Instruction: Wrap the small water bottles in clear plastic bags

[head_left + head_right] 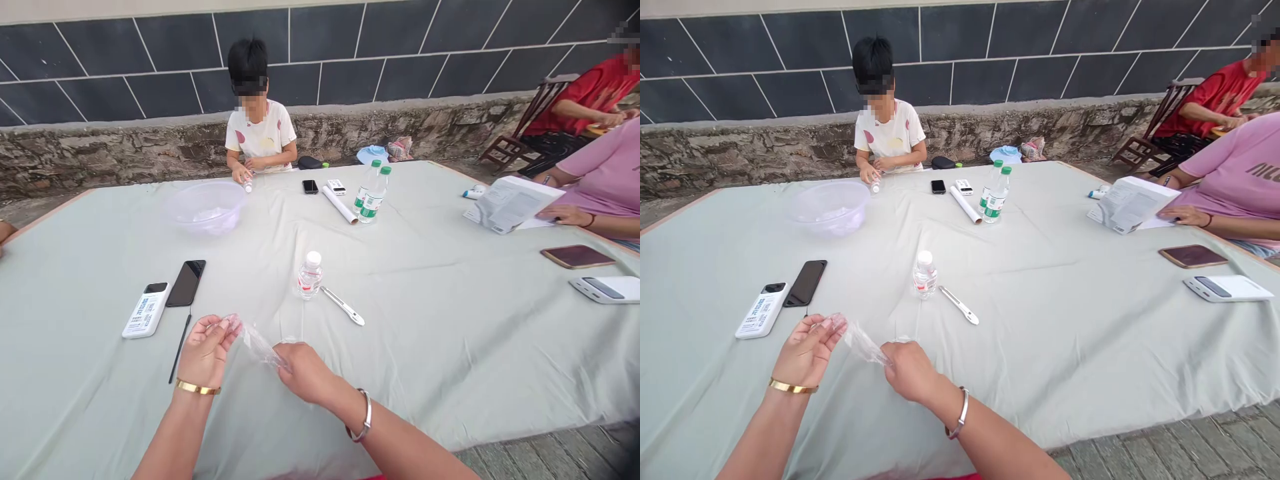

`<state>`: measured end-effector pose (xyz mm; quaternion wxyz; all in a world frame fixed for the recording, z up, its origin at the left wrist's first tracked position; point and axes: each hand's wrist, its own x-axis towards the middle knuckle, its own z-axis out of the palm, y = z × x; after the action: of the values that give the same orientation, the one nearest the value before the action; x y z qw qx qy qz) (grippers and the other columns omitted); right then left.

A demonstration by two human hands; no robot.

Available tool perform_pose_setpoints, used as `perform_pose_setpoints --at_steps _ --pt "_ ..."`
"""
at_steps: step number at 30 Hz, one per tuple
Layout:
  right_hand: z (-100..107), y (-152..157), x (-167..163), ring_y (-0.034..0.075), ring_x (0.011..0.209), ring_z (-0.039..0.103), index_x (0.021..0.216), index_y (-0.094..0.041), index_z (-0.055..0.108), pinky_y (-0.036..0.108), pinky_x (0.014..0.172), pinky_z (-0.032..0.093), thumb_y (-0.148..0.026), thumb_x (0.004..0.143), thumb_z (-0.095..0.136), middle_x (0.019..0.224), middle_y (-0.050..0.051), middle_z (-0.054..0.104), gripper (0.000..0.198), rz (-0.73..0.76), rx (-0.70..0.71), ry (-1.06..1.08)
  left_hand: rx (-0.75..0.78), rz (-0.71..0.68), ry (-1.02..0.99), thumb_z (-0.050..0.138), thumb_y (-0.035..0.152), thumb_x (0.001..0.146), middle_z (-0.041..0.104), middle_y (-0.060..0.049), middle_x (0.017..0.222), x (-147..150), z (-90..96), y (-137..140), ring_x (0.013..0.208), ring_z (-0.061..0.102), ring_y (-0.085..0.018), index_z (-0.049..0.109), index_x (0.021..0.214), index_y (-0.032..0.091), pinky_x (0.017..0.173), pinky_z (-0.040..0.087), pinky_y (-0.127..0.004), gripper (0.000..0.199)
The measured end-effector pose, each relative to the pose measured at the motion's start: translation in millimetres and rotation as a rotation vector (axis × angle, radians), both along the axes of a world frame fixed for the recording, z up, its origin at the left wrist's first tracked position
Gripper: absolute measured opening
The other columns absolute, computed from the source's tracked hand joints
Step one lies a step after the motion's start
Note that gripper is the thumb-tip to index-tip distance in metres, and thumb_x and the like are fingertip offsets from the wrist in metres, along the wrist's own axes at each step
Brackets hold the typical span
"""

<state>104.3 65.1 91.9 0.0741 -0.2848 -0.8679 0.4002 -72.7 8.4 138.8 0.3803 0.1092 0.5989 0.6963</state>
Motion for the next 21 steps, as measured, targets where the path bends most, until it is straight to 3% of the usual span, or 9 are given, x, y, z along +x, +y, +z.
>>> perform_pose_setpoints --at_steps 3,5,7,9,10,12,14,16,21 --pt "9.4 -4.0 -0.1 0.011 0.052 0.043 0.075 -0.019 0.053 0.027 0.065 0.034 -0.008 0.074 0.045 0.061 -0.003 0.053 0.014 0.049 0.155 -0.075 -0.069 0.177 0.388 0.068 0.040 0.062 0.066 -0.003 0.084 2.6 -11.8 5.6 0.090 0.064 -0.022 0.050 0.082 0.021 0.084 0.050 -0.038 0.033" --pt "21.1 -1.7 0.7 0.013 0.057 0.049 0.083 -0.020 0.056 0.030 0.072 0.036 -0.012 0.076 0.048 0.066 -0.001 0.058 0.014 0.099 0.198 -0.016 -0.183 0.018 0.695 0.066 0.046 0.064 0.067 -0.005 0.087 5.0 -18.3 5.6 0.090 0.062 -0.023 0.056 0.081 0.021 0.089 0.046 -0.039 0.032" --pt "32.0 6.7 1.4 0.015 0.069 0.055 0.094 -0.023 0.057 0.031 0.076 0.038 -0.016 0.077 0.052 0.079 0.001 0.062 0.019 0.026 0.170 0.126 -0.223 -0.316 0.832 0.062 0.055 0.066 0.065 -0.004 0.075 8.3 -23.3 2.6 0.079 0.060 -0.021 0.059 0.071 0.021 0.086 0.045 -0.038 0.034" --pt "37.3 17.5 0.8 0.017 0.079 0.056 0.099 -0.024 0.056 0.030 0.077 0.041 -0.019 0.075 0.057 0.092 0.002 0.062 0.025 -0.179 0.100 0.284 -0.149 -0.575 0.710 0.051 0.065 0.071 0.059 -0.002 0.061 12.8 -25.2 -1.1 0.063 0.055 -0.017 0.056 0.062 0.020 0.072 0.047 -0.034 0.046" --pt "37.3 21.8 -0.5 0.017 0.081 0.056 0.098 -0.024 0.056 0.029 0.076 0.042 -0.021 0.074 0.059 0.094 0.003 0.061 0.024 -0.293 0.058 0.345 -0.094 -0.616 0.578 0.045 0.068 0.073 0.055 -0.001 0.057 15.8 -24.6 -2.1 0.058 0.052 -0.016 0.054 0.062 0.020 0.064 0.046 -0.032 0.050" --pt "33.2 24.7 -5.0 0.017 0.083 0.057 0.097 -0.022 0.055 0.029 0.075 0.045 -0.026 0.076 0.060 0.096 0.004 0.060 0.022 -0.424 -0.047 0.434 -0.004 -0.545 0.277 0.048 0.068 0.073 0.053 0.000 0.057 22.9 -20.5 -0.6 0.055 0.051 -0.014 0.054 0.069 0.019 0.056 0.044 -0.028 0.050" --pt "27.4 19.0 -10.7 0.018 0.090 0.057 0.106 -0.022 0.054 0.030 0.079 0.047 -0.032 0.081 0.057 0.103 0.006 0.059 0.027 -0.375 -0.164 0.494 0.025 -0.392 0.054 0.063 0.059 0.068 0.057 0.001 0.065 30.7 -14.7 5.8 0.058 0.054 -0.013 0.055 0.084 0.019 0.055 0.043 -0.025 0.044" --pt "24.1 8.7 -15.1 0.020 0.106 0.054 0.125 -0.023 0.045 0.034 0.089 0.046 -0.035 0.086 0.051 0.118 0.007 0.055 0.041 -0.211 -0.253 0.528 0.015 -0.295 -0.038 0.073 0.047 0.064 0.060 0.001 0.074 37.9 -10.9 14.6 0.063 0.056 -0.012 0.053 0.099 0.020 0.058 0.044 -0.024 0.048" --pt "25.2 3.6 -6.3 0.029 0.139 0.019 0.146 -0.024 0.018 0.047 0.108 0.029 -0.043 0.080 0.061 0.150 0.011 0.022 0.080 -0.006 -0.228 0.323 -0.029 -0.275 0.006 0.073 0.039 0.065 0.056 0.003 0.069 41.5 -18.9 30.3 0.062 0.054 -0.011 0.051 0.115 0.019 0.060 0.044 -0.023 0.058"
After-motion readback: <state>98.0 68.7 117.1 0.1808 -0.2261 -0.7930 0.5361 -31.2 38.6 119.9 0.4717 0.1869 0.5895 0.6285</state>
